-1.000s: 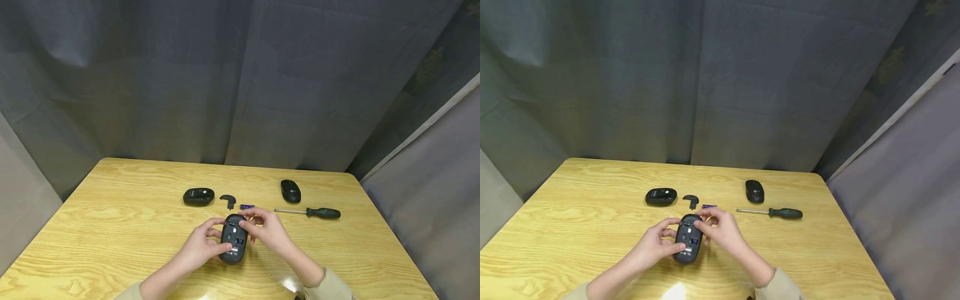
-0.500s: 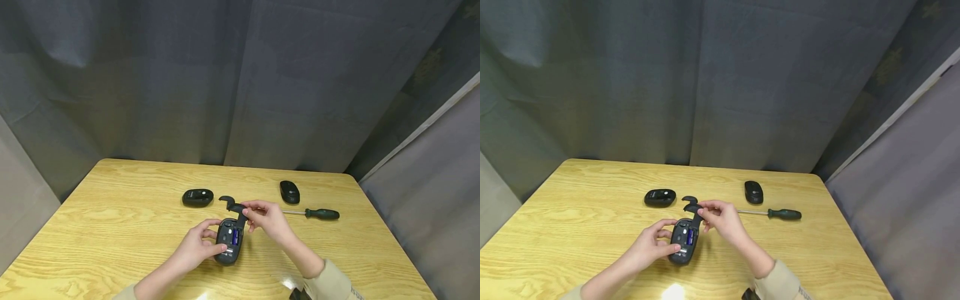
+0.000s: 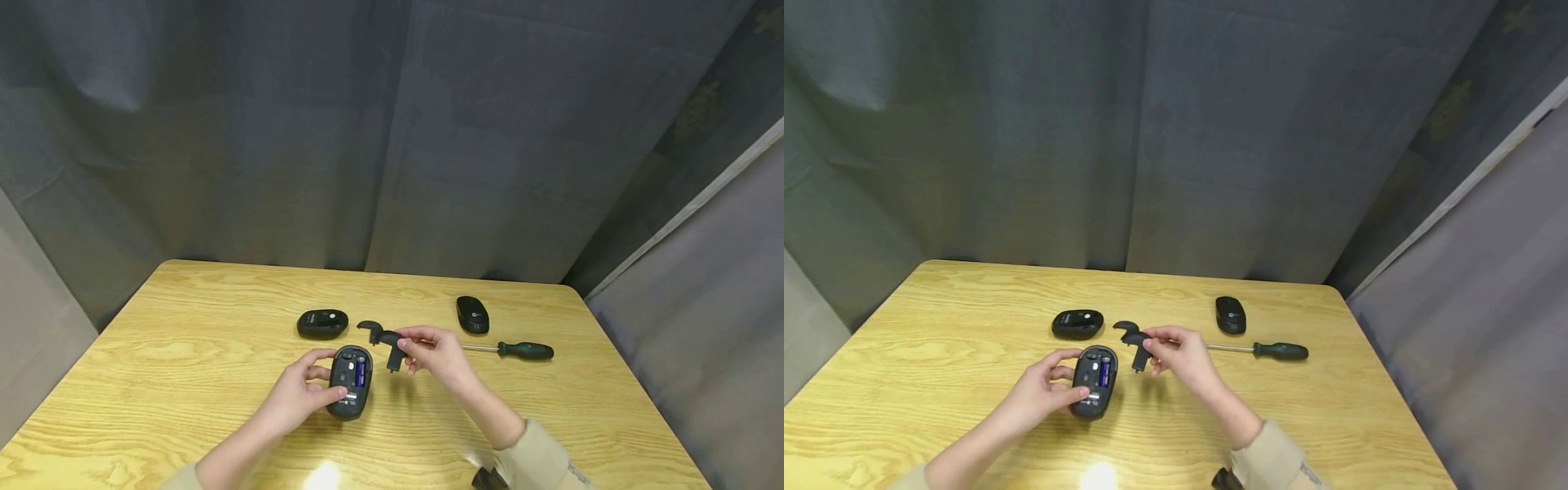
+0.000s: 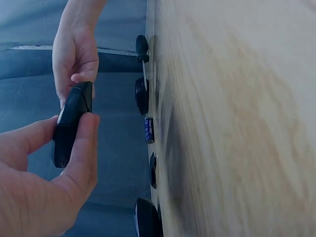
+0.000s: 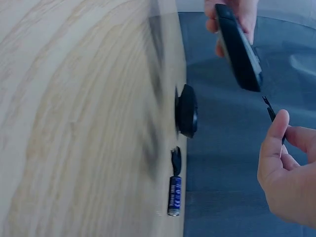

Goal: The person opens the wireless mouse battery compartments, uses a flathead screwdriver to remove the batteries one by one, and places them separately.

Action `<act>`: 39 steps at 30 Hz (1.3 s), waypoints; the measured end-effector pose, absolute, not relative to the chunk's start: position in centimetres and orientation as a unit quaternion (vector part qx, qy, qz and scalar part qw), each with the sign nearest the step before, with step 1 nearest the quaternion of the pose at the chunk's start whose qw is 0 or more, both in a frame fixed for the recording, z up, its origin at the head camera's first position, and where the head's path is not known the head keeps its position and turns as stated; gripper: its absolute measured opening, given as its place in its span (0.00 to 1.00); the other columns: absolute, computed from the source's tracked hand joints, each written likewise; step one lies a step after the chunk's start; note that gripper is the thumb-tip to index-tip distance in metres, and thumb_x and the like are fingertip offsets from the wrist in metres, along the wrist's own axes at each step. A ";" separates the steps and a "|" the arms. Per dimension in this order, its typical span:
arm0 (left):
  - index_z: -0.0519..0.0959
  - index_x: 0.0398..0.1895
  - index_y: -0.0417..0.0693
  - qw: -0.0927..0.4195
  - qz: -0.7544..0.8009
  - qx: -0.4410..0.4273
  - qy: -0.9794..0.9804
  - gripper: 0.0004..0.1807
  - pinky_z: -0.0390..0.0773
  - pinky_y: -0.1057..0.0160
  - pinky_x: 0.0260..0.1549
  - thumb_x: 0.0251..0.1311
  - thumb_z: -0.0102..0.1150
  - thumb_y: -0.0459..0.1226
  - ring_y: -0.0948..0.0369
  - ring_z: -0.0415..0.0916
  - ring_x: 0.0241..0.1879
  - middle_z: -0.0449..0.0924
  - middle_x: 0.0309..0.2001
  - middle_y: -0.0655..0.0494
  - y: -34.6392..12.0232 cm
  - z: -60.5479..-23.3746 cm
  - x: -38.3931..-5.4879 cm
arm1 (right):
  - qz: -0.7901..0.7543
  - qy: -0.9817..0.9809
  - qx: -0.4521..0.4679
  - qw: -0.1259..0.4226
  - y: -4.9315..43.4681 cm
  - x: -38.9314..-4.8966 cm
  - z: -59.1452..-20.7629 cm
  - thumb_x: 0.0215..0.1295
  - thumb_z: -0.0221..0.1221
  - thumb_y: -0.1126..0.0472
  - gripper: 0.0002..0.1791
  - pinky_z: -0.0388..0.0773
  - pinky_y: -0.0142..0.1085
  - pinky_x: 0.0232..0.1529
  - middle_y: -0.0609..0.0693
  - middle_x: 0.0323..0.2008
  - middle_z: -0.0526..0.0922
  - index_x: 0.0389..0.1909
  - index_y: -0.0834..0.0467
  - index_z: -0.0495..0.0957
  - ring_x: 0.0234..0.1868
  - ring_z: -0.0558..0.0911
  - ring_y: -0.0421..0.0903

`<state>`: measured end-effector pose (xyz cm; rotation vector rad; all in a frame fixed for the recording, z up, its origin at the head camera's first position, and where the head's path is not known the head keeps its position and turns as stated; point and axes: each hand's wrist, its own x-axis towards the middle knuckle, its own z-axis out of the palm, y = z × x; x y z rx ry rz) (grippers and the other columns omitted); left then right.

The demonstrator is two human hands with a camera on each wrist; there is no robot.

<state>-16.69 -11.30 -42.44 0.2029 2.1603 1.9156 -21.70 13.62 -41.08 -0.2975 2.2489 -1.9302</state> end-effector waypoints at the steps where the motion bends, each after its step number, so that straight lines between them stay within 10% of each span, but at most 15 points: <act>1: 0.61 0.66 0.39 0.121 0.655 0.067 0.743 0.40 0.85 0.57 0.32 0.48 0.68 0.31 0.52 0.83 0.34 0.79 0.41 0.40 -11.4 -42.4 -16.7 | -0.643 0.754 -0.099 0.083 13.6 -21.8 -41.3 0.63 0.60 0.66 0.16 0.84 0.36 0.26 0.55 0.30 0.80 0.50 0.70 0.77 0.19 0.79 0.41; 39: 0.60 0.67 0.40 0.137 0.676 0.028 0.724 0.38 0.85 0.55 0.35 0.52 0.66 0.31 0.52 0.83 0.33 0.78 0.44 0.39 -13.2 -42.3 -16.9 | -0.455 0.868 -0.153 0.126 11.2 -26.1 -46.8 0.60 0.63 0.63 0.08 0.78 0.33 0.15 0.49 0.25 0.79 0.39 0.62 0.80 0.17 0.76 0.42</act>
